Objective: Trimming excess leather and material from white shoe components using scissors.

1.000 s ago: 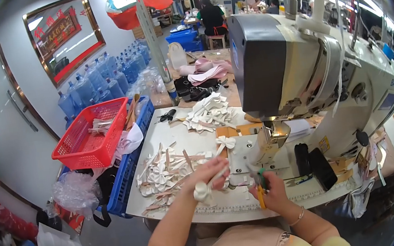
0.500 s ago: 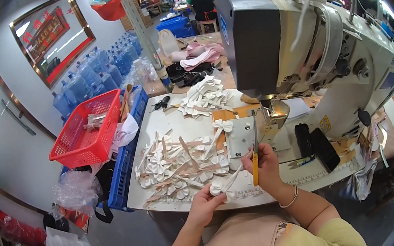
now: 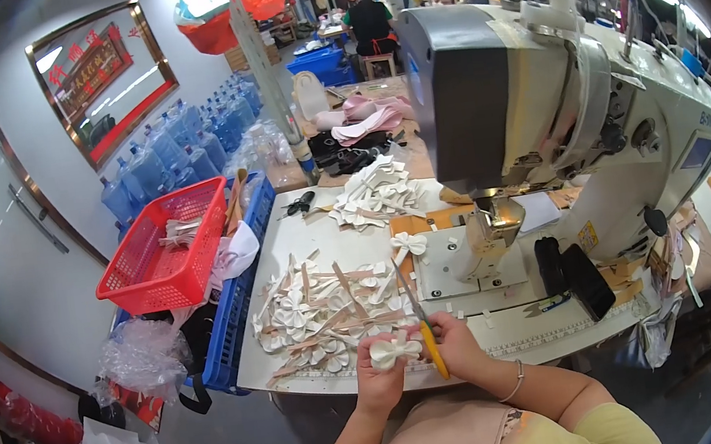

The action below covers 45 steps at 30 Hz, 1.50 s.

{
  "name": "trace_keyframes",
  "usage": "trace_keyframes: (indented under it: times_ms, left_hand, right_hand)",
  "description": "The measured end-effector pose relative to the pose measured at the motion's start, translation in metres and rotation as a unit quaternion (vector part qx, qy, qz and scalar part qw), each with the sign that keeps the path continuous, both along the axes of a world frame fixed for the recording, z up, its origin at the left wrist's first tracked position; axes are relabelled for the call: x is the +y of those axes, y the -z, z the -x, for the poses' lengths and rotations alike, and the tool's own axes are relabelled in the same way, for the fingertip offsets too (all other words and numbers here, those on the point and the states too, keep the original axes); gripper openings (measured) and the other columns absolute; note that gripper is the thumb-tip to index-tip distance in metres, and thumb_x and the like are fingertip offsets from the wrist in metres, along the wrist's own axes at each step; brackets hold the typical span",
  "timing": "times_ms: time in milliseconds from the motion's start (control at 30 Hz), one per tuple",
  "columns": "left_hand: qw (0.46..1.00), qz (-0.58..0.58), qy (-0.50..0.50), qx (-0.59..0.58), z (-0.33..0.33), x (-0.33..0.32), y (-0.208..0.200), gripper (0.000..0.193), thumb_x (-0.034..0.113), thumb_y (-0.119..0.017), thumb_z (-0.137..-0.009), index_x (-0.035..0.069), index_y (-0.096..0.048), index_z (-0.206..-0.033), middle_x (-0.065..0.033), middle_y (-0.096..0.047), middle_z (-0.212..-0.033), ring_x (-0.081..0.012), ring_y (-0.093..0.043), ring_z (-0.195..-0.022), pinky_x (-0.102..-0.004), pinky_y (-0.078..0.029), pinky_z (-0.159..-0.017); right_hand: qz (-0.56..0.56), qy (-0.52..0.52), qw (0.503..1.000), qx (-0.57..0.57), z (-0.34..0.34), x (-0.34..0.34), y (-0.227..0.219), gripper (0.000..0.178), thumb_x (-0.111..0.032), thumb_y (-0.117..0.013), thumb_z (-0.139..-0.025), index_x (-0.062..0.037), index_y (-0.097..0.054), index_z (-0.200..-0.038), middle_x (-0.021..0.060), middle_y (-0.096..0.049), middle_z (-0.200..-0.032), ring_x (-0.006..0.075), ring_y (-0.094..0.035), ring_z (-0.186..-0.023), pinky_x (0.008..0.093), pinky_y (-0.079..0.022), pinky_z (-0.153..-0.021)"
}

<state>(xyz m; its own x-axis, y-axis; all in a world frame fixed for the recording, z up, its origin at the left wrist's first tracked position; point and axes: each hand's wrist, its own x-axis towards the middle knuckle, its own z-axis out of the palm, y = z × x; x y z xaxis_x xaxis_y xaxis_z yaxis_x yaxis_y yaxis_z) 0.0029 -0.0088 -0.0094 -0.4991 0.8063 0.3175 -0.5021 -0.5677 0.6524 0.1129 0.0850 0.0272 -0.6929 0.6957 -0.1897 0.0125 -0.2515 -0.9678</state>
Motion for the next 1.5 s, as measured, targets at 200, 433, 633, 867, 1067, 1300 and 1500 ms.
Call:
trace_keyframes:
  times_ms: [200, 433, 633, 867, 1067, 1300, 1500]
  left_hand:
    - [0.982, -0.028, 0.096, -0.158, 0.023, -0.009, -0.020, 0.027, -0.007, -0.059, -0.082, 0.013, -0.054, -0.099, -0.0126, -0.058, -0.104, -0.0290, -0.064, -0.089, -0.0404, -0.056, -0.073]
    - [0.994, 0.006, 0.056, -0.093, 0.027, -0.008, -0.019, 0.023, -0.009, -0.061, -0.080, 0.012, -0.058, -0.086, -0.0069, -0.058, -0.102, -0.0260, -0.063, -0.090, -0.0396, -0.057, -0.075]
    - [0.991, 0.055, 0.084, -0.091, 0.023, -0.008, -0.013, 0.025, -0.010, -0.061, -0.079, 0.012, -0.059, -0.088, -0.0066, -0.057, -0.101, -0.0296, -0.065, -0.088, -0.0382, -0.057, -0.069]
    - [0.987, 0.075, 0.081, -0.113, 0.019, -0.010, -0.014, 0.025, -0.009, -0.060, -0.081, 0.014, -0.059, -0.087, -0.0039, -0.056, -0.101, -0.0293, -0.065, -0.086, -0.0368, -0.057, -0.068]
    - [0.982, 0.075, 0.085, -0.154, 0.016, -0.013, -0.013, 0.024, -0.008, -0.061, -0.080, 0.015, -0.059, -0.088, -0.0037, -0.059, -0.098, -0.0289, -0.066, -0.086, -0.0371, -0.057, -0.067]
    - [0.979, 0.123, 0.023, -0.162, 0.010, -0.012, -0.020, 0.024, -0.010, -0.061, -0.079, 0.013, -0.059, -0.087, -0.0030, -0.060, -0.096, -0.0286, -0.066, -0.086, -0.0394, -0.058, -0.068]
    - [0.984, 0.081, 0.035, -0.157, 0.005, -0.011, -0.014, 0.024, -0.010, -0.061, -0.078, 0.012, -0.060, -0.086, -0.0036, -0.061, -0.093, -0.0291, -0.066, -0.085, -0.0392, -0.058, -0.068]
  right_hand:
    - [-0.027, -0.096, 0.994, -0.049, -0.060, 0.025, -0.007, 0.053, -0.019, -0.080, -0.069, -0.0011, -0.053, -0.112, 0.0035, -0.061, -0.084, 0.0080, -0.055, -0.071, 0.0251, -0.048, -0.062]
    - [-0.435, -0.183, 0.869, -0.147, -0.080, 0.035, -0.048, 0.059, -0.041, -0.081, -0.062, -0.0017, -0.060, -0.100, 0.0064, -0.051, -0.063, 0.0190, -0.047, -0.051, 0.0288, -0.041, -0.051]
    - [-0.496, -0.202, 0.832, -0.143, -0.077, 0.042, -0.052, 0.060, -0.040, -0.080, -0.062, -0.0039, -0.058, -0.104, 0.0065, -0.054, -0.069, 0.0209, -0.052, -0.056, 0.0306, -0.042, -0.051]
    - [-0.628, -0.153, 0.740, -0.187, -0.081, 0.045, -0.044, 0.058, -0.039, -0.077, -0.065, -0.0054, -0.056, -0.106, 0.0083, -0.058, -0.079, 0.0251, -0.060, -0.067, 0.0322, -0.049, -0.056]
    - [-0.627, -0.180, 0.739, -0.167, -0.077, 0.042, -0.048, 0.054, -0.036, -0.076, -0.067, -0.0051, -0.053, -0.106, 0.0097, -0.057, -0.081, 0.0257, -0.059, -0.070, 0.0330, -0.049, -0.057]
    - [-0.643, -0.190, 0.714, -0.202, -0.080, 0.048, -0.060, 0.055, -0.038, -0.075, -0.068, -0.0063, -0.053, -0.107, 0.0092, -0.055, -0.080, 0.0267, -0.059, -0.070, 0.0344, -0.048, -0.057]
    - [-0.590, -0.216, 0.754, -0.194, -0.083, 0.047, -0.054, 0.052, -0.033, -0.075, -0.070, -0.0067, -0.053, -0.110, 0.0106, -0.058, -0.092, 0.0291, -0.060, -0.078, 0.0358, -0.050, -0.065]
